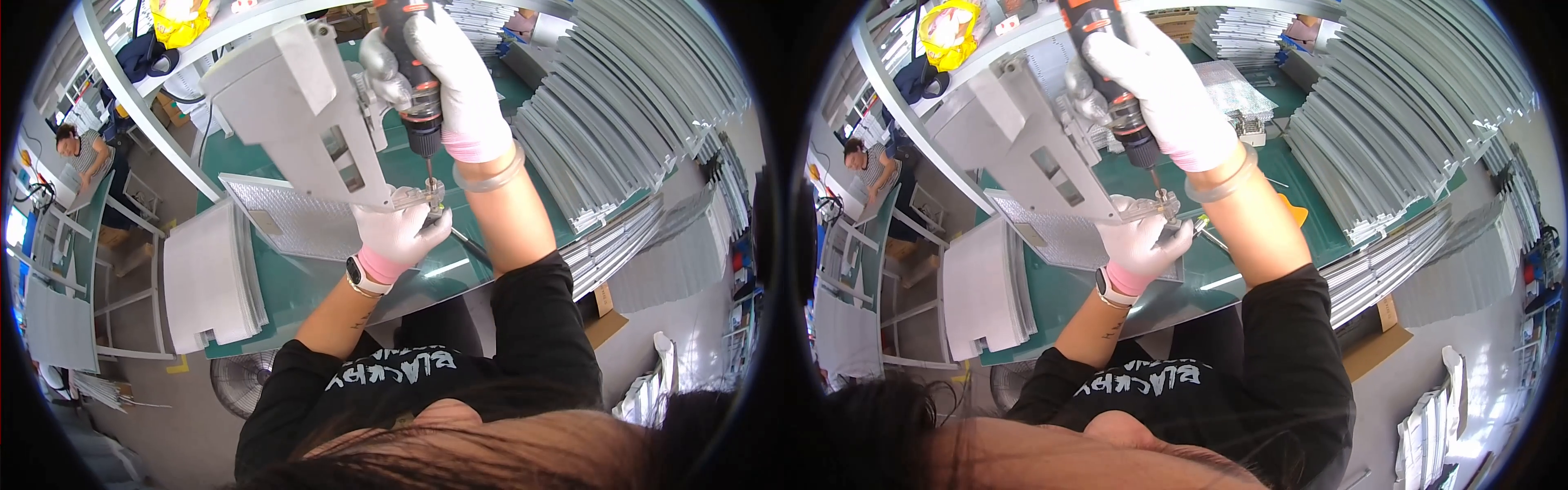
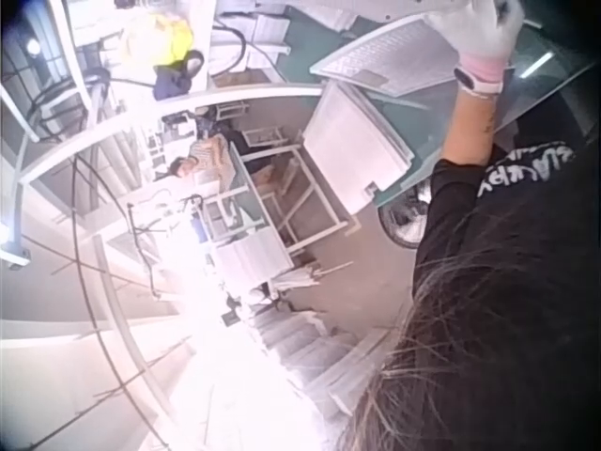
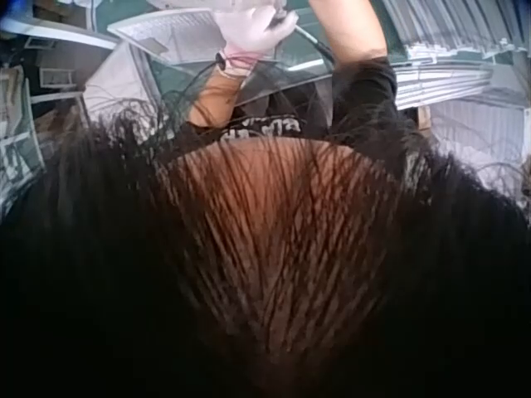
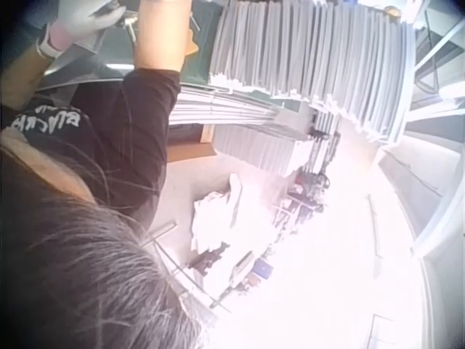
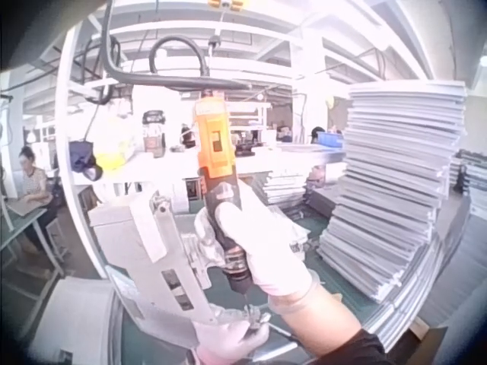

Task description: Assemble a metal frame around a mesh filter and secure it using a drill and hammer.

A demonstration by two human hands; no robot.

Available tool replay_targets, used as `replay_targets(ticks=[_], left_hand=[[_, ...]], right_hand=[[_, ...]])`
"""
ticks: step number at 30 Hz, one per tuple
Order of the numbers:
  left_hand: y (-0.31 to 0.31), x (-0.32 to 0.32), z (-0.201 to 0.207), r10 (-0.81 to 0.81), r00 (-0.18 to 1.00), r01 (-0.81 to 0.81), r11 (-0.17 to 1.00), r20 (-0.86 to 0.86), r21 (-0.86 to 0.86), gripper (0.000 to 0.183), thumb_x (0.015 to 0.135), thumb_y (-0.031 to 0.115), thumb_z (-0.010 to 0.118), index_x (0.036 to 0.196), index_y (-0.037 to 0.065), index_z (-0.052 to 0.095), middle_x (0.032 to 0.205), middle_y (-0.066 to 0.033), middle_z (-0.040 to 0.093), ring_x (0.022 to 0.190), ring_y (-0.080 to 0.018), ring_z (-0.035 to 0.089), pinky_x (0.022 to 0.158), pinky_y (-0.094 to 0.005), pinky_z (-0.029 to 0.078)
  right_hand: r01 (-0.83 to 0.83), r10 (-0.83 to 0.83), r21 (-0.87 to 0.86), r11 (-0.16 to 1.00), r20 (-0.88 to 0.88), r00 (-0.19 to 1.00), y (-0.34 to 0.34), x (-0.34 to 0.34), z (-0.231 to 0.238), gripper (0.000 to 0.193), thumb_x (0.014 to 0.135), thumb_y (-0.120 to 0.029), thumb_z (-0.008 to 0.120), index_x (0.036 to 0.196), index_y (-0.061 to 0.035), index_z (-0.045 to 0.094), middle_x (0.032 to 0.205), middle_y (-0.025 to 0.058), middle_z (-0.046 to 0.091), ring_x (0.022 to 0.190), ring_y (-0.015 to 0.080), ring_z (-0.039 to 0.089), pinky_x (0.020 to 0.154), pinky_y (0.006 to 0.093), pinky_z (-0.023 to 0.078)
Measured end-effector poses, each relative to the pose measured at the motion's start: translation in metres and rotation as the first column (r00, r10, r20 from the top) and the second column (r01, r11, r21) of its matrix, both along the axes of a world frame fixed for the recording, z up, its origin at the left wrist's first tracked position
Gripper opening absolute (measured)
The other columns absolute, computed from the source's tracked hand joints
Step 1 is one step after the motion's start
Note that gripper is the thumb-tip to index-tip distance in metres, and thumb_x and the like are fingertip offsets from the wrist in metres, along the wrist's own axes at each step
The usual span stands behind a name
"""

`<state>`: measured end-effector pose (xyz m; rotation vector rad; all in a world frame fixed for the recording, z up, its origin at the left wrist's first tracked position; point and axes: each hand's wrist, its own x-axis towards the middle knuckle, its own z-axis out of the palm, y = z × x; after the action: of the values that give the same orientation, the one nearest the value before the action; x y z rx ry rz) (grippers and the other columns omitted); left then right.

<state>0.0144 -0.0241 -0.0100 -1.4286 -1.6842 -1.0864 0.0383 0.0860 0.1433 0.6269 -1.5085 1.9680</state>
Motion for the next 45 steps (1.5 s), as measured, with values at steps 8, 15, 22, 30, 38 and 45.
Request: replay_targets(ticks=[8,15,22,30,38,45], left_hand=[[-0.001,0.001,0.003,-0.152,0.987,0.151,0.988,0.049,0.017,0.014,0.063,0.017,0.076,0.066,0.014,0.062,0.064,-0.0015,0.057,0.057,-0.0225,0.051,0.060,-0.0377,0.039],[-0.006,0.004,0.012,-0.107,0.992,0.108,0.994,0.059,-0.006,0.017,0.057,0.020,0.074,0.061,0.015,0.058,0.061,0.0006,0.052,0.056,-0.0230,0.050,0.055,-0.0382,0.039],[-0.011,0.002,0.013,-0.114,0.993,0.113,0.993,-0.024,-0.024,0.016,0.058,0.017,0.074,0.063,0.013,0.059,0.065,-0.0007,0.054,0.059,-0.0229,0.051,0.055,-0.0374,0.040],[-0.010,0.001,-0.010,-0.103,0.989,0.098,0.994,0.109,0.046,0.015,0.063,0.015,0.076,0.072,0.008,0.066,0.070,-0.0026,0.059,0.065,-0.0245,0.053,0.059,-0.0376,0.043],[-0.028,0.013,-0.003,-0.022,0.997,0.026,0.999,-0.078,0.041,0.017,0.063,0.024,0.077,0.067,0.017,0.063,0.070,0.0013,0.059,0.064,-0.0214,0.055,0.066,-0.0393,0.036],[-0.190,0.034,-0.031,-0.202,0.979,0.157,0.784,-0.008,-0.600,0.024,0.065,0.028,0.076,0.062,0.015,0.056,0.067,-0.0021,0.054,0.061,-0.0243,0.055,0.054,-0.0419,0.037]], right_hand=[[-0.391,0.388,-0.067,0.918,-0.056,0.920,0.002,-0.015,-0.014,0.045,0.094,-0.040,0.059,0.119,-0.0028,0.051,0.074,0.0042,0.055,0.055,0.0066,0.047,0.050,0.0209,0.038],[-0.482,0.480,-0.002,0.876,-0.076,0.874,-0.011,-0.009,-0.012,0.052,0.093,-0.038,0.059,0.128,-0.0003,0.049,0.076,0.0035,0.054,0.054,0.0048,0.043,0.047,0.0195,0.033],[-0.483,0.484,-0.068,0.873,-0.004,0.875,-0.012,-0.003,-0.016,0.060,0.092,-0.043,0.060,0.132,-0.0002,0.045,0.075,0.0030,0.051,0.052,0.0048,0.042,0.046,0.0180,0.032],[-0.367,0.363,-0.070,0.928,-0.060,0.930,-0.011,0.004,-0.016,0.049,0.094,-0.040,0.057,0.122,-0.0002,0.053,0.077,0.0047,0.052,0.054,0.0060,0.043,0.046,0.0188,0.034],[0.034,-0.053,-0.332,0.943,-0.047,0.998,0.015,0.013,0.011,0.029,0.097,-0.032,0.058,0.114,-0.0087,0.059,0.090,0.0042,0.066,0.067,0.0103,0.061,0.056,0.0245,0.051],[-0.127,0.023,-0.428,0.895,-0.240,0.971,-0.025,0.039,0.044,0.018,0.097,-0.026,0.061,0.111,-0.0145,0.062,0.088,-0.0007,0.066,0.071,0.0100,0.063,0.058,0.0228,0.053]])
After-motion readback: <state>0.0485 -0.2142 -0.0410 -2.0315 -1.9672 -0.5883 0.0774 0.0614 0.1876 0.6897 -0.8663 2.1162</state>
